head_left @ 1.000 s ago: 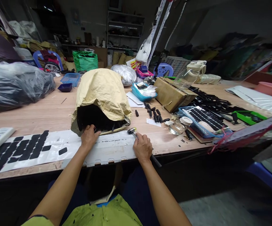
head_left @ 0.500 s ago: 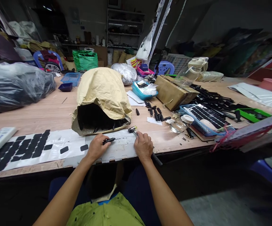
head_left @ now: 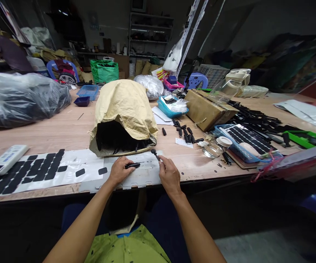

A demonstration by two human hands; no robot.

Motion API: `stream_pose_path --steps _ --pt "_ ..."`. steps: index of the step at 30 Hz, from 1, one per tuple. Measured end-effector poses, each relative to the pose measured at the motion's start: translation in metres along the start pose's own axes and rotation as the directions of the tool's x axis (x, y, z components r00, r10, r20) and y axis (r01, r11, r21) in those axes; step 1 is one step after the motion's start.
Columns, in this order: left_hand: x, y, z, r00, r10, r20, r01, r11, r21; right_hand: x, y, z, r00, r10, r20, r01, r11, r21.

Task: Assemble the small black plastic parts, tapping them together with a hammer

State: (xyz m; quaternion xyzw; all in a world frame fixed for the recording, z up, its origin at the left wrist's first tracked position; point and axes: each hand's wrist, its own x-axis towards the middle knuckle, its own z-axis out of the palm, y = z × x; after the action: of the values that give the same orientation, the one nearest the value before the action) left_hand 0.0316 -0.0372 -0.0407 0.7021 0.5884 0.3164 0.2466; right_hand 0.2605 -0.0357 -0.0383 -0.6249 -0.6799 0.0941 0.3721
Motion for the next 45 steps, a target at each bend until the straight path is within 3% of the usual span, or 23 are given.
stream_pose_path --steps 3,5,16,23,26,29,31,34,38,45 --pt "0.000 0.001 0.001 1.000 -0.015 -0.010 0.015 1.000 -0.017 -0.015 -0.019 0.000 0.992 -0.090 0.088 0.066 0.967 0.247" --pt "0.000 0.001 0.001 1.000 -0.024 -0.010 0.024 1.000 -0.019 -0.023 -0.030 0.000 0.983 -0.113 0.144 0.067 0.954 0.292" --pt "0.002 0.002 0.003 0.999 -0.039 -0.016 0.039 0.999 0.007 -0.029 -0.041 0.001 0.980 -0.081 0.184 0.042 0.977 0.208" --pt "0.000 0.005 0.001 0.999 -0.034 -0.002 0.034 0.999 0.007 -0.034 -0.053 0.006 0.968 -0.145 0.207 0.096 0.969 0.229" --pt "0.000 0.005 0.001 0.999 -0.034 -0.001 0.034 0.999 0.010 -0.034 -0.050 0.009 0.959 -0.136 0.249 0.085 0.975 0.205" --pt "0.001 0.004 0.001 0.999 -0.039 0.002 0.039 0.999 0.004 -0.024 -0.039 0.005 0.976 -0.095 0.195 0.056 0.979 0.199" --pt "0.001 0.005 0.001 0.999 -0.045 -0.001 0.045 0.999 0.007 -0.013 -0.027 0.000 0.992 -0.033 0.123 0.016 0.991 0.132" --pt "0.000 0.006 0.001 0.999 -0.049 -0.002 0.049 0.999 0.020 0.007 -0.005 -0.007 0.994 0.107 0.025 -0.103 0.986 -0.129" --pt "-0.001 0.006 0.002 0.999 -0.045 -0.003 0.045 0.998 0.038 0.024 0.019 -0.005 0.982 0.182 0.041 -0.149 0.899 -0.413" --pt "0.000 0.009 -0.004 1.000 -0.019 -0.007 0.019 1.000 -0.008 0.020 0.026 0.011 0.992 0.101 -0.073 -0.123 0.866 -0.484"
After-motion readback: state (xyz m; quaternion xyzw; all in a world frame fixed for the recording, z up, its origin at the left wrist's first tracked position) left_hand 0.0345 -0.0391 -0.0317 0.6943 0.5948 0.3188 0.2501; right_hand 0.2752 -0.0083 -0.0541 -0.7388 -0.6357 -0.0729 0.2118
